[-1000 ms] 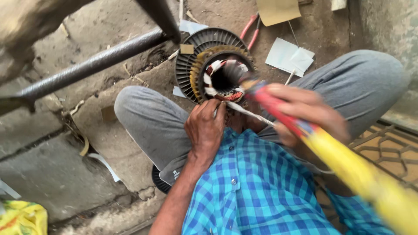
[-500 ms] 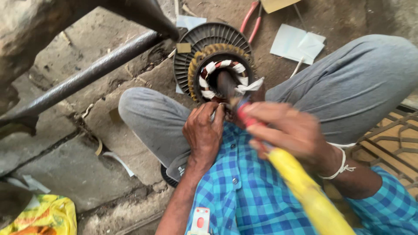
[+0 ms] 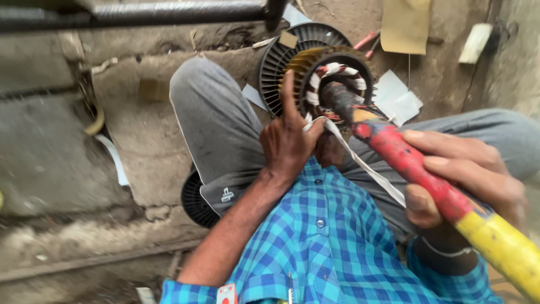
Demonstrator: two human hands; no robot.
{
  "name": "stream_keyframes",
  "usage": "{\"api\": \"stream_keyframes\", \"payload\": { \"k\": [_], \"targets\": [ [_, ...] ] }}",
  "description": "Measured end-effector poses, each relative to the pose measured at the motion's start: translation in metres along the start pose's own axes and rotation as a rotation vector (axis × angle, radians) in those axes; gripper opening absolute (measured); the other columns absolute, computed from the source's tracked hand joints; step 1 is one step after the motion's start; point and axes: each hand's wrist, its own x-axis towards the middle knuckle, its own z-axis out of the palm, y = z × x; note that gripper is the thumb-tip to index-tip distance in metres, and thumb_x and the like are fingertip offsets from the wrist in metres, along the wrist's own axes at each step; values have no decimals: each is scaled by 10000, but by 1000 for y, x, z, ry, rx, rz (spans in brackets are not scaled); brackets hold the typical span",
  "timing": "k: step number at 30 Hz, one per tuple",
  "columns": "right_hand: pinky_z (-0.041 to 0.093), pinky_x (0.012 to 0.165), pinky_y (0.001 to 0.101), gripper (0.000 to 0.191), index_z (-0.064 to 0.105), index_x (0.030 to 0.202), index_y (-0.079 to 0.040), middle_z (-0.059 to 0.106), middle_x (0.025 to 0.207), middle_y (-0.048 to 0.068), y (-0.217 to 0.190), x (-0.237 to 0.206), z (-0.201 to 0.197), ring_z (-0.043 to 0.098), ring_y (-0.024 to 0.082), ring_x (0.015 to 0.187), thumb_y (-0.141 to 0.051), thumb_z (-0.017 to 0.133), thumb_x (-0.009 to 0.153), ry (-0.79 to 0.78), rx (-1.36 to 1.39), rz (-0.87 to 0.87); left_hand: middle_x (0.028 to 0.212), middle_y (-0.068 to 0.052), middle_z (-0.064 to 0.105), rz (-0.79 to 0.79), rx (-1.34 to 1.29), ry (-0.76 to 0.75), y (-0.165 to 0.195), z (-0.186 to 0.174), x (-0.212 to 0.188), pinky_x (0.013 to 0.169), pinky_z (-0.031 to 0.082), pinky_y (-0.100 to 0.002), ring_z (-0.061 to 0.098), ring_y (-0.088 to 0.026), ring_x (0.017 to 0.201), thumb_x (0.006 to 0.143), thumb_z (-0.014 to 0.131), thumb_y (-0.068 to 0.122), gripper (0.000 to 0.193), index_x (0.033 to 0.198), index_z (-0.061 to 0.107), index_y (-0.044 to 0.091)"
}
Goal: The person sits cross-legged on the floor and wraps white insulating tape around the copper windings of a motor stator. They repeatedly cut the tape with pliers and press it into place with a hammer-like tool. The person works on the same stator throughout the clip.
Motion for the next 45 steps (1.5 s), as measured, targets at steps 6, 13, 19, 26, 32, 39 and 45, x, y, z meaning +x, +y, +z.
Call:
{"api": "stream_keyframes", "payload": {
  "k": [6, 13, 19, 26, 32, 39, 45],
  "targets": [
    [592, 958, 339, 226, 602, 1156, -2, 732, 1123, 186, 2, 13, 36, 726, 261, 1031, -134, 748, 1046, -144, -61, 33, 621, -158, 677, 62, 84, 30, -4, 2, 3, 492, 506, -508, 682, -364, 556, 878, 828, 432, 969, 1608, 239, 185],
    [619, 982, 332, 240, 609, 1163, -45, 721, 1148, 127, -7, 4, 28, 740, 224, 1079, -243, 700, 1062, -45, 12, -1, 641, -149, 678, 115, 58, 26, -8, 3, 0, 506, 519, -497, 677, -358, 547, 798, 831, 361, 1033, 1619, 247, 133],
    [565, 1023, 350, 266, 568, 1152, -15, 687, 1230, 155, -6, -16, 34, 685, 227, 1094, -244, 696, 1107, 12, -126, 23, 602, -135, 674, 109, 71, 11, -10, 8, 4, 464, 518, -463, 673, -314, 498, 851, 839, 393, 1001, 1604, 249, 102],
    [526, 1021, 393, 275, 578, 1219, -115, 654, 1258, 163, -6, -22, 66, 636, 270, 1132, -202, 730, 1007, 3, -272, -53, 615, -116, 683, 140, 40, 19, -12, 11, 5, 441, 507, -431, 666, -268, 483, 854, 831, 419, 1030, 1605, 218, 70],
    [511, 1063, 352, 266, 502, 1296, -109, 645, 1383, 99, 11, -39, 34, 621, 217, 1208, -239, 670, 1136, 54, -139, -3, 607, -98, 677, 135, 65, -2, -11, 11, 2, 431, 505, -411, 662, -253, 469, 832, 835, 364, 1040, 1615, 216, 72],
    [548, 991, 427, 324, 593, 1203, -55, 676, 1279, 207, 30, -20, 19, 672, 338, 1185, -186, 745, 949, -313, -137, -78, 567, -103, 647, 144, 145, 53, -9, 9, 2, 429, 485, -417, 628, -263, 459, 776, 887, 355, 1086, 1600, 225, 101],
    [560, 1105, 369, 224, 511, 1289, -94, 645, 1296, 109, 43, -24, 14, 653, 223, 1209, -127, 614, 1093, 65, -16, 70, 551, -82, 642, 117, 100, 8, -7, 9, 2, 427, 513, -416, 653, -254, 447, 833, 849, 297, 1028, 1611, 209, 93]
  ]
}}
